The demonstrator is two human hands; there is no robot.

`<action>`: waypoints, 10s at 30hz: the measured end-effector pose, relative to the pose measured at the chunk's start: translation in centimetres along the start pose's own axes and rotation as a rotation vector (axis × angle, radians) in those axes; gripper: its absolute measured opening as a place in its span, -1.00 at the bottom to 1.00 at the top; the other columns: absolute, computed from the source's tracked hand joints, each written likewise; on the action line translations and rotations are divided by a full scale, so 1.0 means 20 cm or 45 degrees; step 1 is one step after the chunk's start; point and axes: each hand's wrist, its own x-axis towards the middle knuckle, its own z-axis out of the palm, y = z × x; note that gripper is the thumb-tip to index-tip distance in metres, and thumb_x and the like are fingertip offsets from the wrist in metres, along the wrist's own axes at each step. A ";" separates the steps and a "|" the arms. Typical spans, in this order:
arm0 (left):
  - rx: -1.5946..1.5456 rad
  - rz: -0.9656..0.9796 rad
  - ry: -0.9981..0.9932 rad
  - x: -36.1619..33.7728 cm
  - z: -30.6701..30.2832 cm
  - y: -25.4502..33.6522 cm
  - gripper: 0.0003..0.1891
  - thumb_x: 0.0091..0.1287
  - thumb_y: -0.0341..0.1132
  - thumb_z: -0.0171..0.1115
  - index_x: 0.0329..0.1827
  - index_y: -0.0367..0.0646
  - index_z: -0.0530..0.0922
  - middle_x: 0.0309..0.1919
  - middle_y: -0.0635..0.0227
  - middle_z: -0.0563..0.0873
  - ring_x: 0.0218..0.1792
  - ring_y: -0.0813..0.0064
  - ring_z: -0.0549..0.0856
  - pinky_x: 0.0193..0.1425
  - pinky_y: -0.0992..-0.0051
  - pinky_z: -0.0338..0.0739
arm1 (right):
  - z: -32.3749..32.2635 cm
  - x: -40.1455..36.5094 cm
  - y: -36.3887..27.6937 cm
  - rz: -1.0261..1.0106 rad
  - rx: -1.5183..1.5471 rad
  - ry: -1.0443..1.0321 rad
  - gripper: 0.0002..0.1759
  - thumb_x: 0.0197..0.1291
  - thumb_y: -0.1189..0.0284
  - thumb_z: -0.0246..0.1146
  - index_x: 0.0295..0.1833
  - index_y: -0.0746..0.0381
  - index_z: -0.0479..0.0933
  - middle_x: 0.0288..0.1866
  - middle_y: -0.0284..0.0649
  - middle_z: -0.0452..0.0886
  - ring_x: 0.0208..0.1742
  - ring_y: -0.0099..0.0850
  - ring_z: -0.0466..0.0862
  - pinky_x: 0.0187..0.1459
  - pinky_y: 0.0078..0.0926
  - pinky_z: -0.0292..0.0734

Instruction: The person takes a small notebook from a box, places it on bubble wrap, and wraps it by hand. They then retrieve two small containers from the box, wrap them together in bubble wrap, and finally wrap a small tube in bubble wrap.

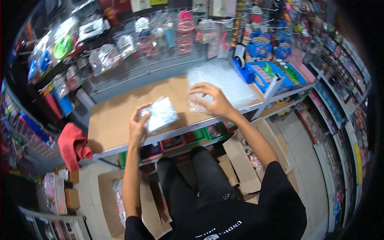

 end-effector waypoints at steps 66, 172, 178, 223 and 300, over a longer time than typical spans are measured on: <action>0.319 0.002 -0.050 0.10 -0.13 -0.14 -0.79 0.34 -0.52 0.23 0.02 -0.28 0.60 0.03 0.25 0.69 0.09 0.47 0.61 0.23 0.47 0.47 | -0.97 -0.10 1.09 1.553 0.487 0.737 -0.88 0.17 0.40 0.34 -0.23 0.20 0.68 -0.20 -0.25 0.75 -0.42 -0.41 0.68 -0.63 -0.52 0.42; -0.154 -0.014 1.839 -2.34 -1.08 -0.32 -0.61 0.46 -0.22 0.24 0.27 -0.07 0.38 0.14 0.32 0.59 0.11 0.35 0.62 0.11 0.15 0.61 | 0.98 -1.11 -0.12 1.053 0.625 -0.768 -0.75 0.35 0.34 0.30 0.02 0.26 0.61 -0.21 -0.43 0.59 -0.21 -0.67 0.49 -0.14 -0.69 0.37; -0.776 0.035 2.032 -2.54 -1.50 -0.67 -0.16 0.26 0.09 0.40 0.52 0.07 0.18 0.51 0.19 0.18 0.45 0.26 0.27 0.23 -0.09 0.48 | 0.97 -1.14 -0.16 1.102 0.680 -0.776 -0.73 0.36 0.35 0.29 0.06 0.28 0.57 -0.22 -0.42 0.57 -0.21 -0.67 0.49 -0.12 -0.69 0.38; 1.860 0.958 -0.101 0.00 0.42 -0.24 -0.72 0.36 -0.24 0.33 0.03 -0.19 0.63 0.10 0.23 0.65 0.12 0.19 0.63 0.28 0.19 0.36 | -0.67 -2.20 -0.39 1.383 -0.758 1.457 -0.86 0.34 0.45 0.22 -0.05 0.27 0.54 -0.22 -0.24 0.65 -0.27 -0.40 0.65 -0.18 -0.43 0.56; 0.331 0.272 -1.515 -1.18 1.80 -0.47 0.14 -0.07 0.08 0.61 0.50 -0.27 0.15 0.44 -0.10 0.30 0.41 -0.09 0.34 0.50 0.06 0.18 | -0.89 -2.33 -0.65 0.425 0.667 2.285 -0.44 0.40 0.07 0.05 0.32 0.23 0.38 0.30 -0.14 0.51 0.32 -0.19 0.49 0.35 -0.12 0.30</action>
